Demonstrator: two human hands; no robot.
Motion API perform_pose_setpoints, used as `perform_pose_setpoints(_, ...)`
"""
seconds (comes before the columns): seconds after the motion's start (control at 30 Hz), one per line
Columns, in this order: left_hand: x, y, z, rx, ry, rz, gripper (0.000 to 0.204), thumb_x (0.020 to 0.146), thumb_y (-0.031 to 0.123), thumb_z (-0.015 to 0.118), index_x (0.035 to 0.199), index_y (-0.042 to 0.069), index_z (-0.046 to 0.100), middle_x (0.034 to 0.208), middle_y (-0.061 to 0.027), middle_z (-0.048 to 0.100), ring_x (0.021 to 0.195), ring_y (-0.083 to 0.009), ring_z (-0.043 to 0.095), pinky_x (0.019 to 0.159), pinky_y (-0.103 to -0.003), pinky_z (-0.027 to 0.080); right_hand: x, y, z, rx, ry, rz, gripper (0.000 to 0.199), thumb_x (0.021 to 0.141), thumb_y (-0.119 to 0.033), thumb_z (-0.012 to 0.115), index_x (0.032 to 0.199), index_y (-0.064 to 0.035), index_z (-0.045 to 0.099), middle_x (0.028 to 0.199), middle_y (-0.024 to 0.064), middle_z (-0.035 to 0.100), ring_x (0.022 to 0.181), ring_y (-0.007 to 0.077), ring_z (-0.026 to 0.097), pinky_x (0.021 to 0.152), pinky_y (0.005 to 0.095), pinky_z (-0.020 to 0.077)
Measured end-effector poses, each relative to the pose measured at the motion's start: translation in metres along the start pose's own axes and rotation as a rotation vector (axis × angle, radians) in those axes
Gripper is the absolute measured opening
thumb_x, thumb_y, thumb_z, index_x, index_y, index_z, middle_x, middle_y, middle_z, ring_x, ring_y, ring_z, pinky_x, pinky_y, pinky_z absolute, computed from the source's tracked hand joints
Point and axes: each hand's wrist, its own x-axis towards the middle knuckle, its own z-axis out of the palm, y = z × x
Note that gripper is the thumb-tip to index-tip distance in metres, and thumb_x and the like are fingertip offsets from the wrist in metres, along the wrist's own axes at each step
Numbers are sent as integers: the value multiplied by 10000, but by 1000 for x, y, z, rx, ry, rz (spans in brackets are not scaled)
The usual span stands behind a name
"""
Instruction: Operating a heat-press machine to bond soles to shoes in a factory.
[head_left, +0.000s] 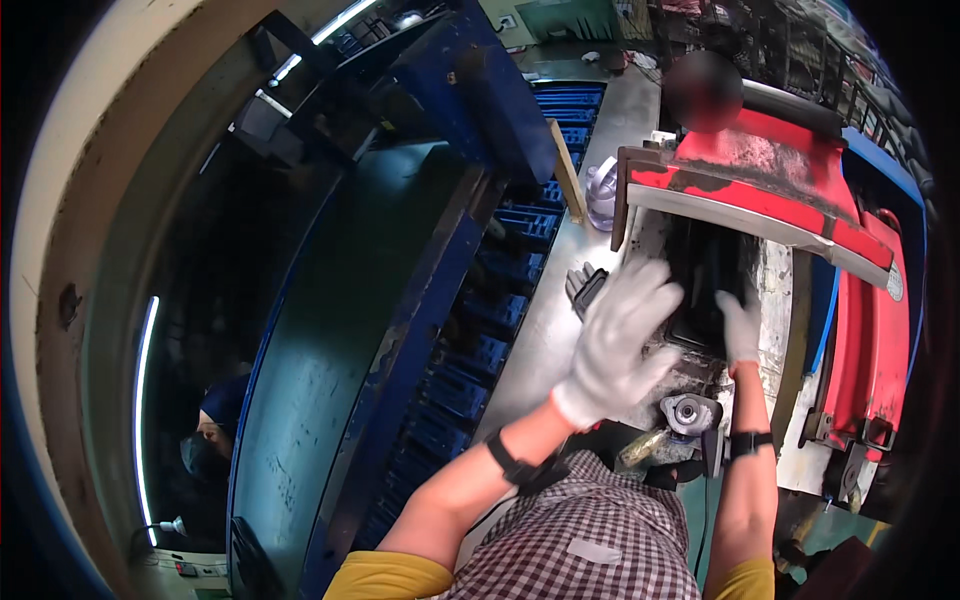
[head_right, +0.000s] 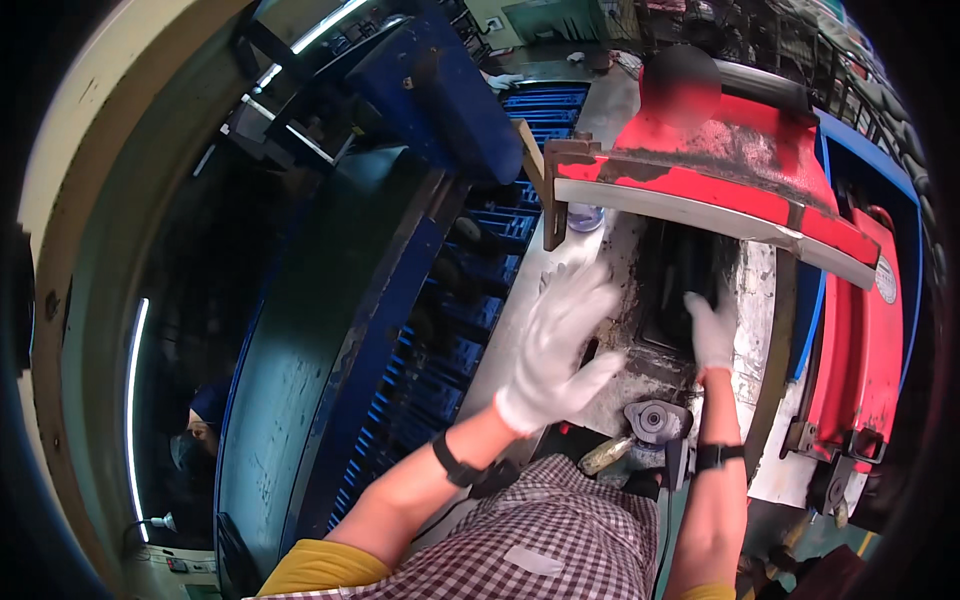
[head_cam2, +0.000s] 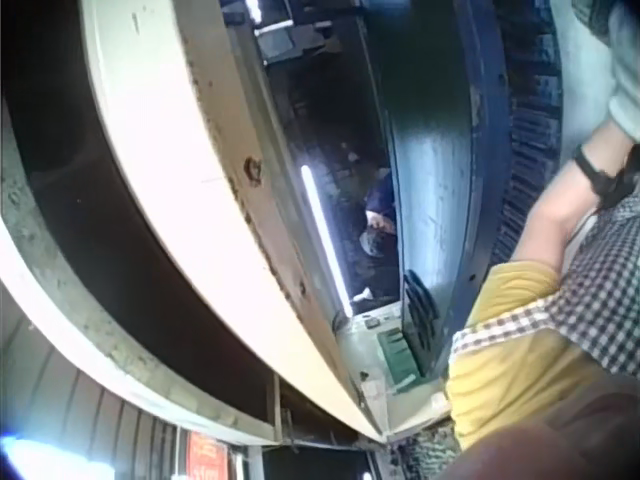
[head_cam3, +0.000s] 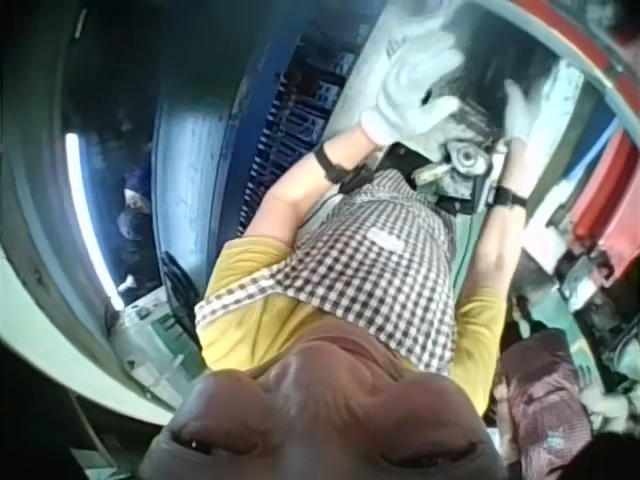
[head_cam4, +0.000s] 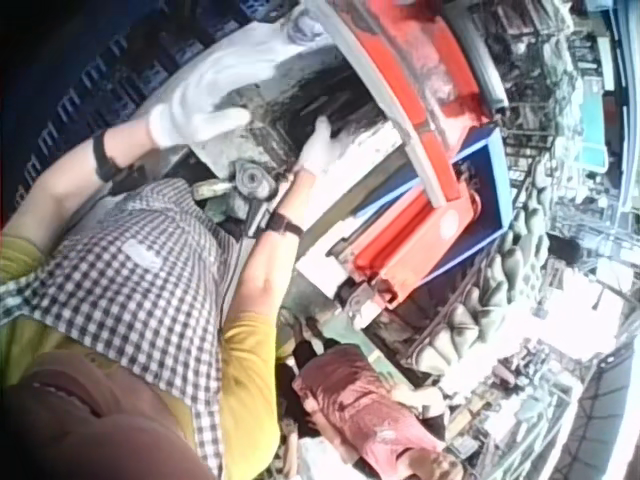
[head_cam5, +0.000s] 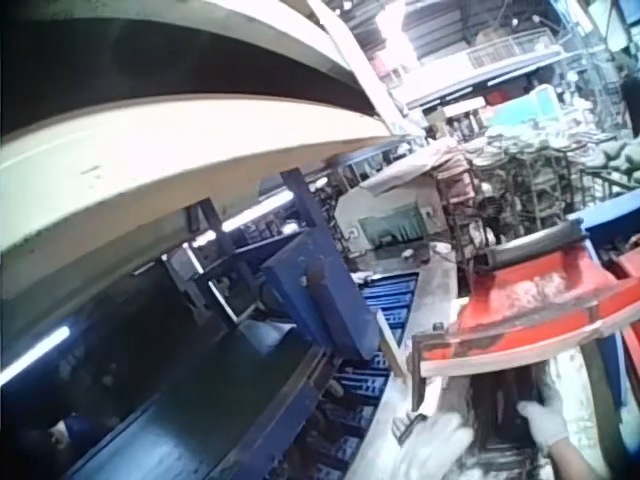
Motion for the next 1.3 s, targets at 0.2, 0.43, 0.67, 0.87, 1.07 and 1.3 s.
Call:
perform_pose_setpoints(0.2,-103,2,18,-1232,119,-1261,822,1096,440,599,1700,35,216,1705,-198,359,1587,-355,344,1305,-463,289,-121,-51,-15,937,-417,522,725,1021,-381,607,1601,23,445,1505,218,590,1414,307,554,1233,408,386)
perform_pose_setpoints(0.43,-173,3,-25,-1525,597,-1359,737,933,425,633,1571,87,485,1521,-160,597,1363,-356,607,1210,-534,462,-200,-73,10,-296,-632,-445,602,1022,-320,677,1545,-52,549,1580,249,515,1562,462,342,1295,538,252)
perform_pose_setpoints(0.67,-288,-72,-86,-903,955,-1797,450,837,343,672,1277,246,674,1252,-53,728,1177,-346,686,1050,-701,462,-196,-22,-37,-661,14,-392,406,1017,-159,627,1400,-27,661,1381,186,661,1410,425,524,1236,525,359)
perform_pose_setpoints(0.87,-418,-232,-168,-615,808,-1798,336,857,414,727,1137,229,716,1133,-43,740,1097,-312,703,958,-618,512,-188,5,-31,-624,48,-469,399,971,-95,631,1359,-13,680,1320,210,671,1296,403,597,1159,515,438)
perform_pose_setpoints(1.07,-427,-278,-171,212,192,-1644,487,1005,270,645,1422,25,589,1445,-153,567,1322,-298,533,1124,-437,433,-187,6,-32,-612,6,-443,383,913,-209,669,1249,-25,665,1264,204,652,1217,413,599,1084,529,485)
perform_pose_setpoints(1.3,-206,-62,-4,292,-9,-693,631,1010,185,601,1582,-39,455,1644,-271,436,1531,-417,402,1282,-499,291,-190,-7,-40,-643,21,-358,455,876,-276,713,1273,-54,689,1313,203,634,1314,418,548,1125,560,449)
